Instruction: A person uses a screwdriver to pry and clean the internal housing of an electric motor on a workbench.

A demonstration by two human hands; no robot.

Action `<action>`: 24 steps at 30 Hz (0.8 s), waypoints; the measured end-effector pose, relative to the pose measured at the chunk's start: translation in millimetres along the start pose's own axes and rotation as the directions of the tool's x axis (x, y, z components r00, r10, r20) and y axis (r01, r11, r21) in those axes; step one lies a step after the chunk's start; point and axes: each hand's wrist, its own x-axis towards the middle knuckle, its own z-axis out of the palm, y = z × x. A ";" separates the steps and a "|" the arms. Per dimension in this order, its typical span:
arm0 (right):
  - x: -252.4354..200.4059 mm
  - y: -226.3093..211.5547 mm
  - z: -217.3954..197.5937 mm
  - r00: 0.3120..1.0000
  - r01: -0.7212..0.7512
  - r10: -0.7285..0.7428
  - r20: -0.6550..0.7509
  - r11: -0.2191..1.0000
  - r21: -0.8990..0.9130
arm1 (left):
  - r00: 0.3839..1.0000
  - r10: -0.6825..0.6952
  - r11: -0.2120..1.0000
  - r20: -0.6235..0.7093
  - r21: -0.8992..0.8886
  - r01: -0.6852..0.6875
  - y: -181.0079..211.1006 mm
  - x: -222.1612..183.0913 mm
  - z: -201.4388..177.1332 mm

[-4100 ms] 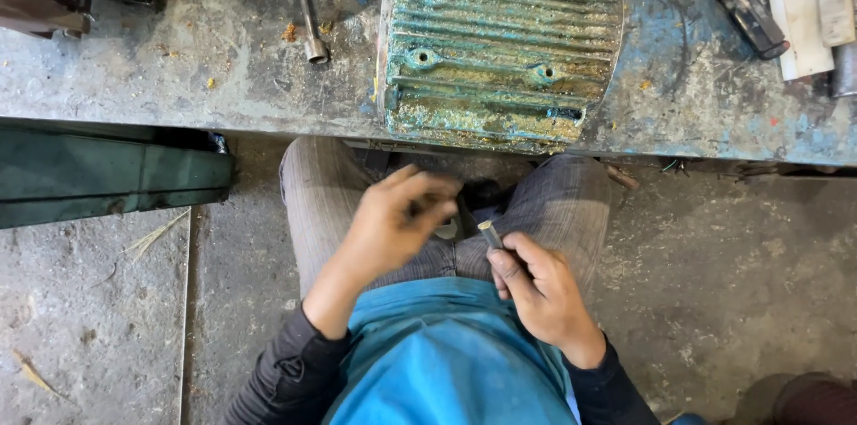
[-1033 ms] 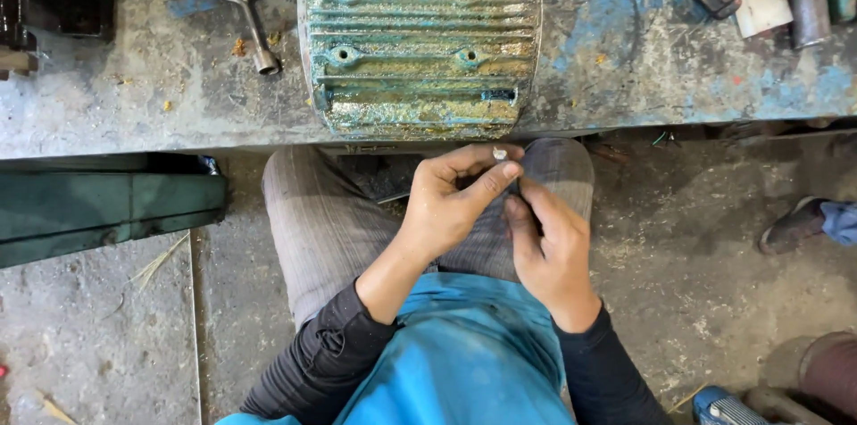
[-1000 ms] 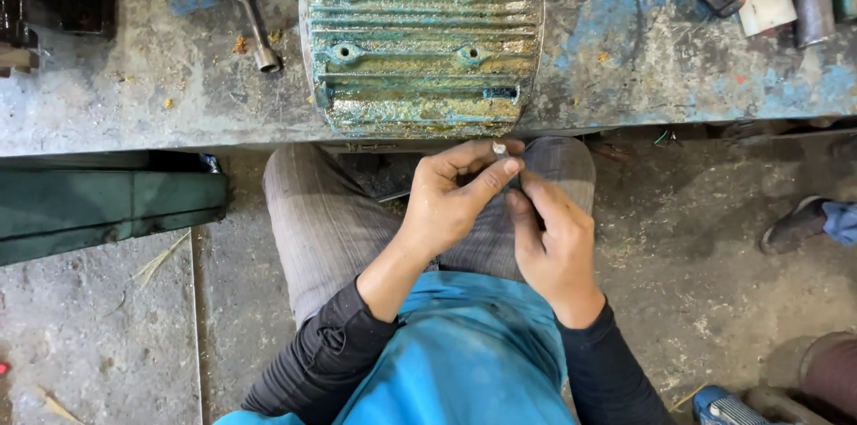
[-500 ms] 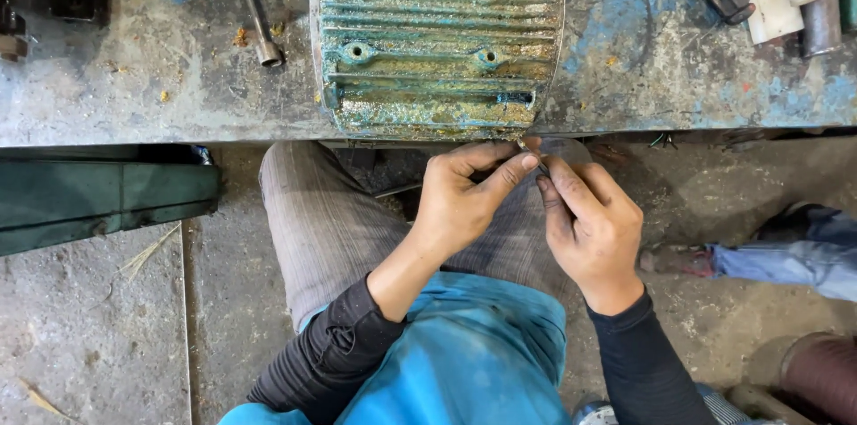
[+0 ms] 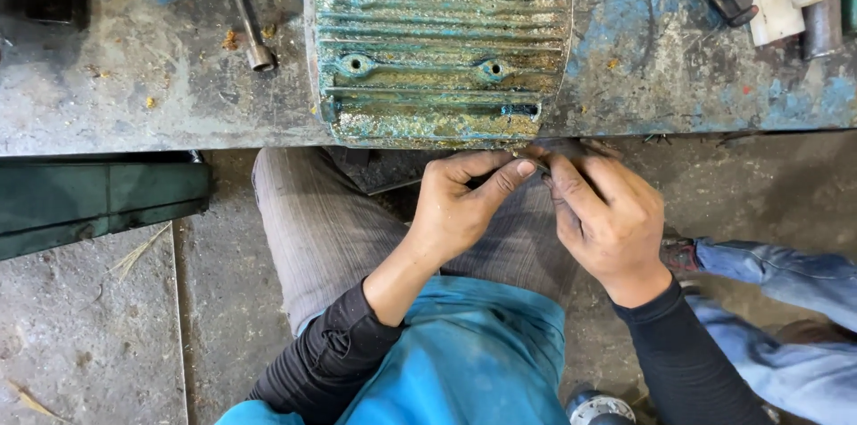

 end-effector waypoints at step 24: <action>7.5 -5.9 -0.7 0.989 0.145 -0.137 0.054 0.973 -0.179 | 0.994 0.107 0.990 0.032 -0.093 -0.103 -37.3 -2.9 -15.9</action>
